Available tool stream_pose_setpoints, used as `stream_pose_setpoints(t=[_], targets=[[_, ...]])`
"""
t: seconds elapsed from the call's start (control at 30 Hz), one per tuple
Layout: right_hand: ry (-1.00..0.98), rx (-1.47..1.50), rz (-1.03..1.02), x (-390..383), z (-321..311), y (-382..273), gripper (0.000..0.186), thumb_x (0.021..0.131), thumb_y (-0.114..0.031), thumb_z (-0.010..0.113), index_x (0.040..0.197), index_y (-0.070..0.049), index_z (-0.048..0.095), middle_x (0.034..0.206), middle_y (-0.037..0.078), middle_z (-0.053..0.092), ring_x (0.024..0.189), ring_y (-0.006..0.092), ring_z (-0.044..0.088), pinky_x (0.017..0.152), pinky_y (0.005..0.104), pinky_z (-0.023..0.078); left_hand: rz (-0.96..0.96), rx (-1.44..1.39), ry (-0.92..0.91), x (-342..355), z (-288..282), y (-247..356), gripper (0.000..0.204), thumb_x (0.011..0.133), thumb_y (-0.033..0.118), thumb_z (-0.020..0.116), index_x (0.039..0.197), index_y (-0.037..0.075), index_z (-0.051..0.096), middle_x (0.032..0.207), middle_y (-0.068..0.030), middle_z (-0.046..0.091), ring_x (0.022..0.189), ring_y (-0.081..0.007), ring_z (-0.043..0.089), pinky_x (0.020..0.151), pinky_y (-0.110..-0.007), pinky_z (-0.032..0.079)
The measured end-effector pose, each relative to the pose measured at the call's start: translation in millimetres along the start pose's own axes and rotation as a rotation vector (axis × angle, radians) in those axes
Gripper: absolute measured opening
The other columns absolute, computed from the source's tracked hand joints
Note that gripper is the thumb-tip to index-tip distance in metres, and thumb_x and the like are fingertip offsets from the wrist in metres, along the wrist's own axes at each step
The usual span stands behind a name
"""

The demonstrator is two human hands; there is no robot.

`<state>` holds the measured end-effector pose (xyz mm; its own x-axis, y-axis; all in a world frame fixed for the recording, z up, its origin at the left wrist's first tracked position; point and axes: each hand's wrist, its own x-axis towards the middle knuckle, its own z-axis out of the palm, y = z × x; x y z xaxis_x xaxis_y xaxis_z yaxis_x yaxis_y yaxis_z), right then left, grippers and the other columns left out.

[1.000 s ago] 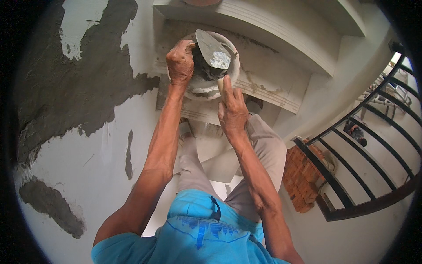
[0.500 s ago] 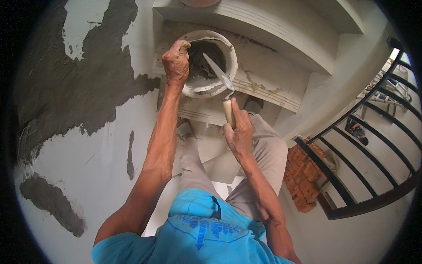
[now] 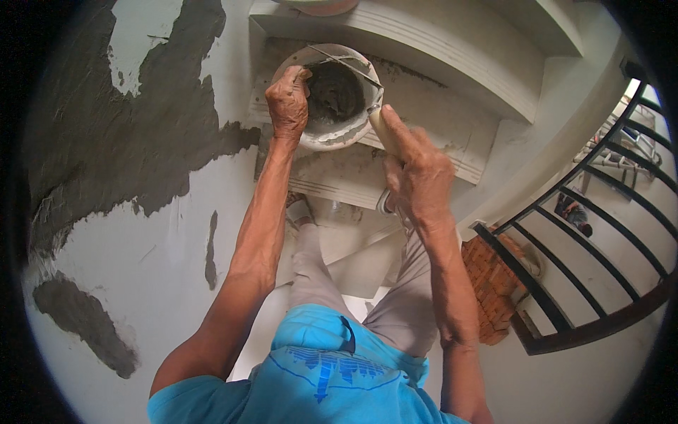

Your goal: The person scoops cement from a bucket using a trowel and applies it to a white wall. They spread the cement over a specific area, smoothing it out with the trowel. The person repeatedly scoops more cement and continues to apply and smooth the material on the wall.

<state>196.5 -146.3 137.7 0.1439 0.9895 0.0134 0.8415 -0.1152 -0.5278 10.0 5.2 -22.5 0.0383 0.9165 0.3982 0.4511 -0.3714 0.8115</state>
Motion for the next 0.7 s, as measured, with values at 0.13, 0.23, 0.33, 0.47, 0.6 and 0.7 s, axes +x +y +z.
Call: stream_pose_setpoints(t=[0.13, 0.23, 0.33, 0.47, 0.6, 0.7], targets=[[-0.126, -0.213, -0.033, 23, -29, -12, 0.072, 0.072, 0.003, 0.07, 0.139, -0.024, 0.067, 0.092, 0.01, 0.07, 0.076, 0.0292, 0.071, 0.071, 0.0434, 0.057, -0.028, -0.005, -0.003, -1, -1, 2, 0.02, 0.102, 0.023, 0.066, 0.098, 0.004, 0.072, 0.06, -0.0064, 0.058, 0.055, -0.0162, 0.057, 0.054, -0.035, 0.045], [-0.144, -0.31, -0.11, 43, -36, -10, 0.067, 0.073, 0.002, 0.066, 0.135, -0.023, 0.07, 0.09, 0.012, 0.07, 0.077, 0.0319, 0.071, 0.072, 0.0458, 0.058, -0.042, -0.001, 0.001, -3, -2, 5, 0.02, 0.102, 0.024, 0.067, 0.099, 0.005, 0.072, 0.06, -0.0058, 0.057, 0.055, -0.0155, 0.056, 0.053, -0.034, 0.044], [-0.155, -0.393, -0.162, 69, -37, -7, 0.063, 0.074, 0.0, 0.063, 0.132, -0.023, 0.072, 0.087, 0.014, 0.071, 0.079, 0.0356, 0.071, 0.076, 0.048, 0.058, -0.038, 0.003, -0.012, -4, -2, 7, 0.021, 0.102, 0.025, 0.067, 0.099, 0.005, 0.072, 0.059, -0.0051, 0.056, 0.054, -0.0152, 0.054, 0.053, -0.034, 0.043], [-0.272, -0.358, -0.147, 110, -38, 1, 0.067, 0.071, 0.0, 0.062, 0.133, -0.024, 0.072, 0.089, 0.016, 0.073, 0.078, 0.0335, 0.07, 0.077, 0.0454, 0.057, -0.034, -0.005, -0.006, -4, 0, 6, 0.025, 0.102, 0.03, 0.065, 0.099, 0.005, 0.072, 0.059, -0.0046, 0.055, 0.054, -0.0153, 0.054, 0.052, -0.035, 0.043], [-0.276, -0.322, -0.186, 119, -33, 8, 0.07, 0.07, 0.001, 0.064, 0.135, -0.025, 0.071, 0.095, 0.013, 0.077, 0.076, 0.0277, 0.07, 0.078, 0.0409, 0.059, -0.02, -0.007, -0.002, -2, -2, 7, 0.024, 0.102, 0.028, 0.066, 0.098, 0.006, 0.071, 0.06, -0.005, 0.056, 0.054, -0.0154, 0.054, 0.053, -0.035, 0.043], [-0.225, -0.234, -0.17, 103, -26, 11, 0.072, 0.071, 0.001, 0.064, 0.137, -0.027, 0.069, 0.097, 0.01, 0.076, 0.078, 0.0264, 0.07, 0.079, 0.0417, 0.059, -0.023, 0.013, -0.015, -3, -1, 7, 0.02, 0.102, 0.024, 0.066, 0.097, 0.006, 0.071, 0.06, -0.0054, 0.056, 0.054, -0.0155, 0.054, 0.053, -0.035, 0.043]])
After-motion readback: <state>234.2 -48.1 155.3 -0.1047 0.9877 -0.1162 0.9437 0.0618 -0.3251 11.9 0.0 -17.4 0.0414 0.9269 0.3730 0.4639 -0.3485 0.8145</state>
